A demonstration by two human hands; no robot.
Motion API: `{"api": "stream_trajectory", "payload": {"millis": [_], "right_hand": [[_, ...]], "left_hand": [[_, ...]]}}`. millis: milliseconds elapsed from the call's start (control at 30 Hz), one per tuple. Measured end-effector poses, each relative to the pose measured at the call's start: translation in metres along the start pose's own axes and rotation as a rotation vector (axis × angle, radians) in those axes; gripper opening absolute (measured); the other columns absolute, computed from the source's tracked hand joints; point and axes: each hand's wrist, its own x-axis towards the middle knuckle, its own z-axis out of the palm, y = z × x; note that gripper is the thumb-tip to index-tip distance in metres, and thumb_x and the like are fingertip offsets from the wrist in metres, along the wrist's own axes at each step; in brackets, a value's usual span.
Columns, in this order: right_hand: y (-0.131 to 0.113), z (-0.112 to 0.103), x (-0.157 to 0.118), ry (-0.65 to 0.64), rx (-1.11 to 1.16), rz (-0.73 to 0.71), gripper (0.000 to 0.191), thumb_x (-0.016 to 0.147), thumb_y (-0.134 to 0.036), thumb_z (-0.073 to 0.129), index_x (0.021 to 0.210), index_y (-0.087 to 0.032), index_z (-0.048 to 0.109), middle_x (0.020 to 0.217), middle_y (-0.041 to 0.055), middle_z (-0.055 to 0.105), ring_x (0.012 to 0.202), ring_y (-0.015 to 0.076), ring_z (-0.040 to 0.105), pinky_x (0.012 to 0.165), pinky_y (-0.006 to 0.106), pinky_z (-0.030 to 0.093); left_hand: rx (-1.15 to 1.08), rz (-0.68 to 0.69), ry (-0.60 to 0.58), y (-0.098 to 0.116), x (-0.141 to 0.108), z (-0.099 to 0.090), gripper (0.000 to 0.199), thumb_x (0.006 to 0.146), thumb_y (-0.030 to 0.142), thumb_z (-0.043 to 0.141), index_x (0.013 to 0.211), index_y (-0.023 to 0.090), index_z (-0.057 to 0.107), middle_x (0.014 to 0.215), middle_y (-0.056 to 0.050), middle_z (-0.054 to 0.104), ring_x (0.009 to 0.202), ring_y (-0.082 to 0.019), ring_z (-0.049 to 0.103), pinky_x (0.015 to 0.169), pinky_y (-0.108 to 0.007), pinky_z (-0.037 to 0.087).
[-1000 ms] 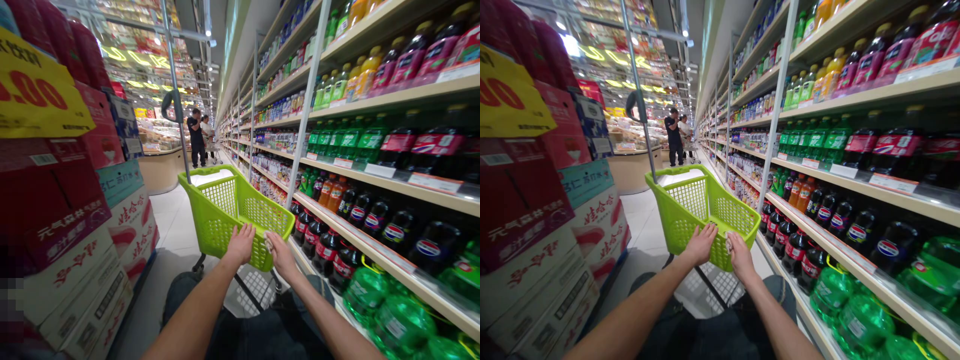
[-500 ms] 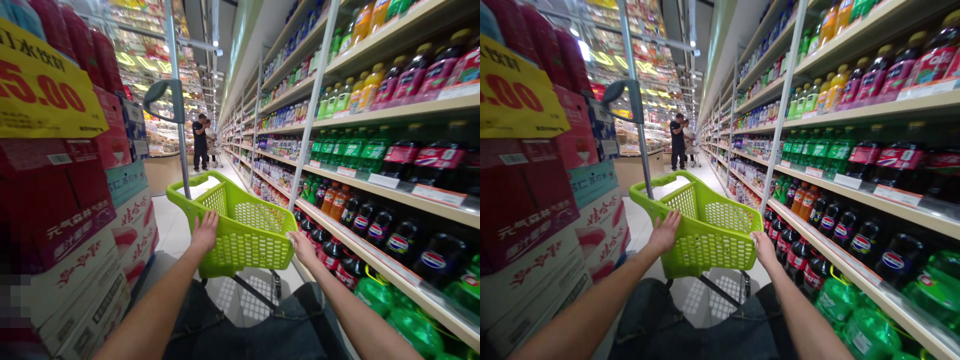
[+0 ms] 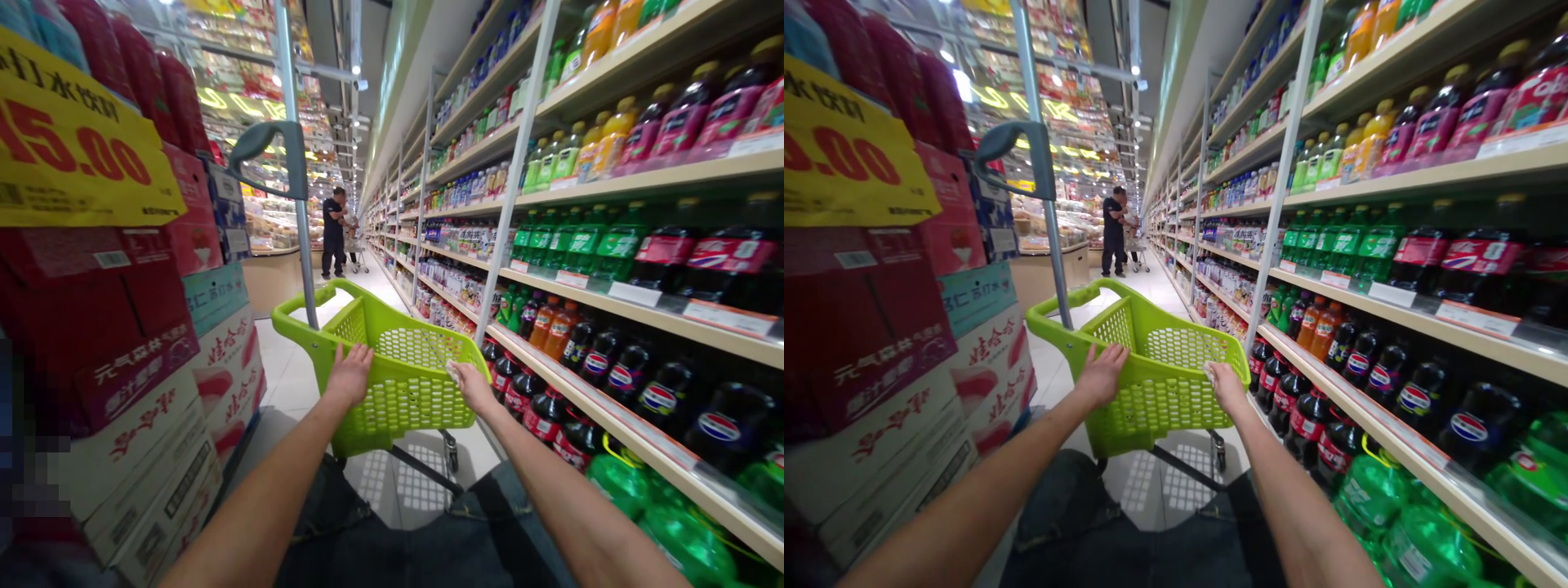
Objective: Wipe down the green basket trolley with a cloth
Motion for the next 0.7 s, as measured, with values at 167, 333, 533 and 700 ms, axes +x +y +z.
{"api": "stream_trajectory", "payload": {"millis": [167, 333, 533, 700], "right_hand": [[0.016, -0.012, -0.011, 0.078, -0.041, 0.069, 0.039, 0.073, -0.005, 0.040, 0.106, -0.012, 0.061, 0.100, 0.0135, 0.062, 0.096, 0.0222, 0.057, 0.086, 0.037, 0.044], [-0.028, 0.020, -0.005, 0.085, -0.018, -0.030, 0.045, 0.073, -0.005, 0.039, 0.113, -0.017, 0.057, 0.118, 0.0115, 0.056, 0.112, 0.0208, 0.049, 0.094, 0.038, 0.039], [-0.038, 0.030, -0.002, 0.108, 0.018, -0.085, 0.046, 0.074, -0.005, 0.040, 0.114, -0.019, 0.057, 0.118, 0.0102, 0.057, 0.112, 0.0207, 0.049, 0.094, 0.039, 0.040], [-0.015, 0.014, -0.013, 0.197, -0.003, 0.007, 0.047, 0.073, -0.003, 0.035, 0.114, -0.012, 0.056, 0.117, 0.0162, 0.055, 0.112, 0.0253, 0.048, 0.095, 0.048, 0.037]], "left_hand": [[0.012, 0.001, 0.036, 0.001, -0.001, 0.005, 0.071, 0.067, 0.007, 0.044, 0.136, 0.013, 0.026, 0.145, -0.010, 0.024, 0.135, -0.023, 0.015, 0.109, -0.051, 0.008], [-0.010, -0.049, 0.018, 0.008, 0.001, 0.005, 0.073, 0.065, 0.013, 0.050, 0.135, 0.009, 0.027, 0.144, -0.014, 0.024, 0.134, -0.026, 0.015, 0.108, -0.053, 0.012], [0.001, -0.039, 0.001, 0.006, -0.007, 0.002, 0.075, 0.064, 0.012, 0.050, 0.136, 0.011, 0.026, 0.145, -0.012, 0.023, 0.135, -0.025, 0.014, 0.108, -0.055, 0.008], [-0.022, -0.017, 0.016, 0.013, -0.013, 0.006, 0.076, 0.065, 0.015, 0.048, 0.136, 0.006, 0.023, 0.146, -0.013, 0.020, 0.136, -0.024, 0.008, 0.108, -0.054, 0.009]]}}
